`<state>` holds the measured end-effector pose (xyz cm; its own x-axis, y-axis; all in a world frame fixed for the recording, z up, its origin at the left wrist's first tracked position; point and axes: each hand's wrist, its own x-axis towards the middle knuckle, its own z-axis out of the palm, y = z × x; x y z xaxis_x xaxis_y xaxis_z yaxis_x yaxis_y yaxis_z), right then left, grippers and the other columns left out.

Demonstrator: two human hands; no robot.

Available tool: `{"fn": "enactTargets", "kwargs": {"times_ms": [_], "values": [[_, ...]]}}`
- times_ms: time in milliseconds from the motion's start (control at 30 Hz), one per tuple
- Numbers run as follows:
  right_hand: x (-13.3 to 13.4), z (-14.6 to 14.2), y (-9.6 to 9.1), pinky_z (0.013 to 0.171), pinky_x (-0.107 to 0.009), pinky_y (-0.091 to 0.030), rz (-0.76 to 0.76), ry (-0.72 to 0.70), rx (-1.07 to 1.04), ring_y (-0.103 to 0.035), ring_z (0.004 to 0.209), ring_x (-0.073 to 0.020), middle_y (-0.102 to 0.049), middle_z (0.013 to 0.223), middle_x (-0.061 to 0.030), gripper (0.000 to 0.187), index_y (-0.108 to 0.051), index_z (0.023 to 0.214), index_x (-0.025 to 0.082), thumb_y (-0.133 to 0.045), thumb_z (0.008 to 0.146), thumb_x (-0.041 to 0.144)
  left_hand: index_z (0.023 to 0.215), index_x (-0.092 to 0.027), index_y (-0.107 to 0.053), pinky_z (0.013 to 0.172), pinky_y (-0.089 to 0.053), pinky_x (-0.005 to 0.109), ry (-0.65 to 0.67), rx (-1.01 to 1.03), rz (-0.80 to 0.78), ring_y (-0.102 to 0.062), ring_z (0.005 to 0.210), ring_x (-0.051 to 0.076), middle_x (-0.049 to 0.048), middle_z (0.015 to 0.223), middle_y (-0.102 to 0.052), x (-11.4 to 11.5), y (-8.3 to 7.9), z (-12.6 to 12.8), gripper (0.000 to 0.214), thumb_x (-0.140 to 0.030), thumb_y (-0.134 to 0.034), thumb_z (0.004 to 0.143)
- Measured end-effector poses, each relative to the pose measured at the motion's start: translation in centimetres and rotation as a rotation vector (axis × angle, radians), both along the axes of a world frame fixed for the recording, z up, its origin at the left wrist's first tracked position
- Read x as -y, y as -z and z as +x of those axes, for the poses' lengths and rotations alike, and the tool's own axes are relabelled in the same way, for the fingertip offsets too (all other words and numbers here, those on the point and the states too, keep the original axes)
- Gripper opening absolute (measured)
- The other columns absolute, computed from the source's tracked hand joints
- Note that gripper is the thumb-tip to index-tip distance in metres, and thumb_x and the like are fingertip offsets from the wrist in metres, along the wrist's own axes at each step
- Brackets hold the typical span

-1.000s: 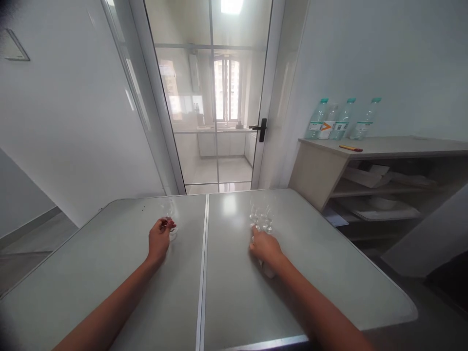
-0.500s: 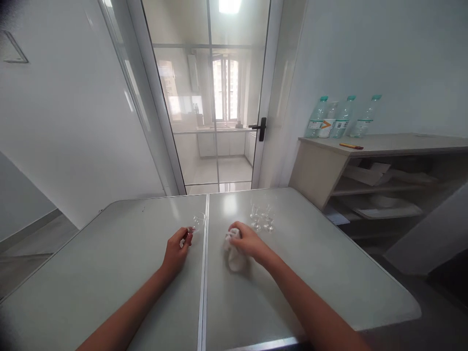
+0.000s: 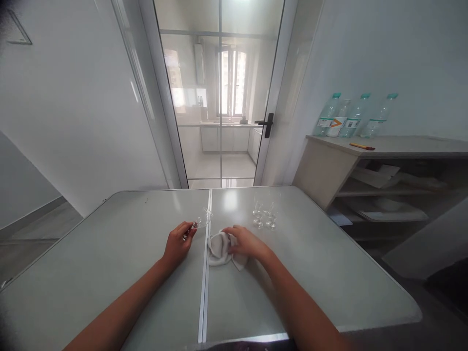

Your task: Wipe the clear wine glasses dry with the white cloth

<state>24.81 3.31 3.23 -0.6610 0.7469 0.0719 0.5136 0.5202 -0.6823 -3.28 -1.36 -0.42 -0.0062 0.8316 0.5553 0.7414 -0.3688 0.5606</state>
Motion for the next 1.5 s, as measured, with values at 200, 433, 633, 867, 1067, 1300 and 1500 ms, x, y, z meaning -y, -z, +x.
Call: {"fn": "enactTargets", "kwargs": {"times_ms": [200, 433, 633, 867, 1067, 1300, 1500], "values": [[0.0, -0.2, -1.1, 0.075, -0.027, -0.042, 0.059, 0.264, -0.266, -0.054, 0.080, -0.0181, -0.059, 0.088, -0.0025, 0.026, -0.059, 0.069, 0.018, -0.061, 0.084, 0.039, 0.103, -0.022, -0.066, 0.068, -0.046, 0.029, -0.009, -0.009, 0.018, -0.056, 0.067, 0.016, 0.0031, 0.082, -0.063, 0.0, -0.2, 0.0, 0.024, -0.035, -0.047, 0.099], [-0.6, -0.3, 0.2, 0.057, -0.024, -0.033, -0.272, 0.590, -0.596, -0.046, 0.062, -0.0145, -0.053, 0.065, 0.0022, 0.036, -0.063, 0.076, 0.016, -0.060, 0.081, 0.052, 0.109, -0.020, -0.067, 0.064, -0.044, 0.025, 0.040, -0.126, 0.014, -0.056, 0.063, 0.013, 0.0025, 0.083, -0.064, 0.6, -0.6, 0.3, 0.025, -0.034, -0.048, 0.100], [1.3, -2.2, -0.7, 0.065, -0.025, -0.036, 0.050, 0.469, -0.579, -0.050, 0.069, -0.0153, -0.062, 0.076, -0.0004, 0.024, -0.067, 0.091, 0.018, -0.064, 0.084, 0.041, 0.114, -0.020, -0.068, 0.066, -0.045, 0.025, 0.148, -0.275, 0.052, -0.059, 0.068, 0.014, 0.0030, 0.082, -0.066, 1.0, -0.5, 0.5, 0.024, -0.028, -0.052, 0.099], [2.3, -2.0, -0.7, 0.063, -0.024, -0.034, -0.362, -0.072, -0.655, -0.043, 0.063, -0.0119, -0.053, 0.076, 0.0040, 0.058, -0.031, 0.146, 0.025, -0.055, 0.095, 0.040, 0.120, -0.016, -0.064, 0.059, -0.041, 0.025, 0.267, -0.364, 0.182, -0.054, 0.061, 0.014, 0.0031, 0.075, -0.061, 1.5, 0.4, 1.0, 0.026, -0.019, -0.052, 0.097], [2.3, -1.4, -1.0, 0.066, -0.026, -0.034, -0.196, -0.278, -0.402, -0.037, 0.064, -0.0129, -0.043, 0.071, 0.0064, 0.086, -0.016, 0.159, 0.027, -0.055, 0.083, 0.016, 0.115, -0.016, -0.066, 0.058, -0.036, 0.025, 0.375, -0.279, 0.159, -0.048, 0.060, 0.013, 0.0030, 0.074, -0.058, 2.2, -0.2, 1.6, 0.024, -0.020, -0.051, 0.097], [2.3, -1.2, -1.3, 0.062, -0.027, -0.034, -0.354, -0.221, -0.725, -0.038, 0.063, -0.0144, -0.048, 0.069, 0.0047, 0.081, -0.026, 0.155, 0.023, -0.052, 0.078, 0.017, 0.065, -0.013, -0.060, 0.050, -0.030, 0.023, 0.544, 0.175, -0.298, -0.034, 0.052, 0.009, -0.0037, 0.056, -0.036, 1.5, -1.3, 1.6, 0.047, -0.041, -0.047, 0.101], [2.7, -2.2, -1.8, 0.070, -0.028, -0.037, -0.207, 0.042, -0.564, -0.043, 0.068, -0.0146, -0.060, 0.082, 0.0013, 0.074, -0.029, 0.154, 0.028, -0.045, 0.083, 0.012, 0.116, -0.017, -0.068, 0.059, -0.039, 0.023, 0.267, -0.135, 0.113, -0.050, 0.060, 0.012, 0.0038, 0.078, -0.061, 1.6, 0.0, 1.6, 0.026, -0.027, -0.051, 0.099]]}}
